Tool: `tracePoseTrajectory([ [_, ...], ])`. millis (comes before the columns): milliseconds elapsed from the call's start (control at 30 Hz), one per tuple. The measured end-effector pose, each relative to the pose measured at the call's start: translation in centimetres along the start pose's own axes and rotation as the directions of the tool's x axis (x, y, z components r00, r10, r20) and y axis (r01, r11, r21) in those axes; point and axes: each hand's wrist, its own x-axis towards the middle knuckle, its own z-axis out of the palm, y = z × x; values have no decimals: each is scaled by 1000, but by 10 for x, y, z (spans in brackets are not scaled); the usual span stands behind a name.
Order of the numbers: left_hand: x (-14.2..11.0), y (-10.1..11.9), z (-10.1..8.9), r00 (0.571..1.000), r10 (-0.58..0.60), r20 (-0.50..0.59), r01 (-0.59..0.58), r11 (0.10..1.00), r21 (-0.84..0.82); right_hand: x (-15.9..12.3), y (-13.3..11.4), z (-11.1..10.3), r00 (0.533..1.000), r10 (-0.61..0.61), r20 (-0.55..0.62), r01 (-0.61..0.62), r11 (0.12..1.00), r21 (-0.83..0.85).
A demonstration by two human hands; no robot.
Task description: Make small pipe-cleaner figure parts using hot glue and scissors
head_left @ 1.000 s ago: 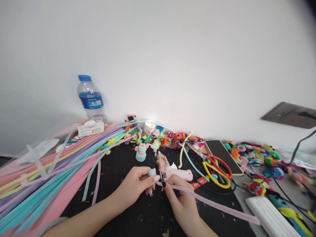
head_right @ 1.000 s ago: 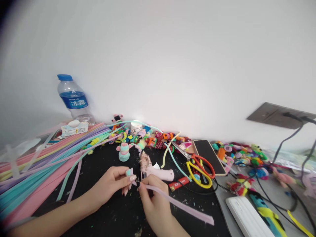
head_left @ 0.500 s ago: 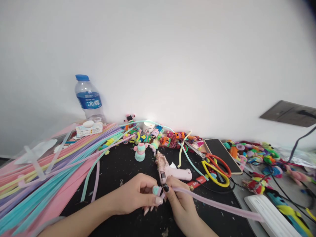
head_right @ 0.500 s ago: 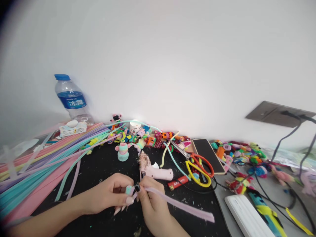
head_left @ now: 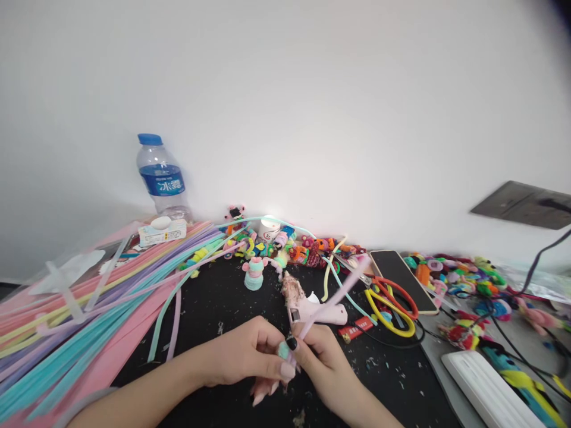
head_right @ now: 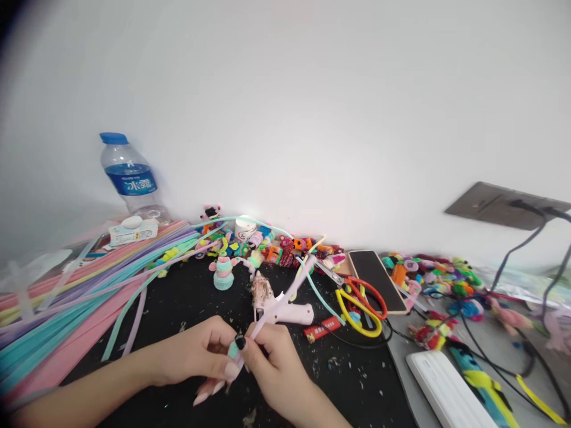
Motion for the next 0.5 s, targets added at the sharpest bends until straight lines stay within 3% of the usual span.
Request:
tracePoseTrajectory([
  [167,2,-3,-1,1000,14,0,-14,995,-100,-2,3,1,1000,18,-15,-16,996,85],
  [333,3,-4,0,999,21,-50,-27,992,-121,-2,3,1,999,-23,-44,25,998,57],
  [500,5,-6,4,995,32,-93,-48,985,-168,-2,8,4,998,36,-60,-28,991,131],
])
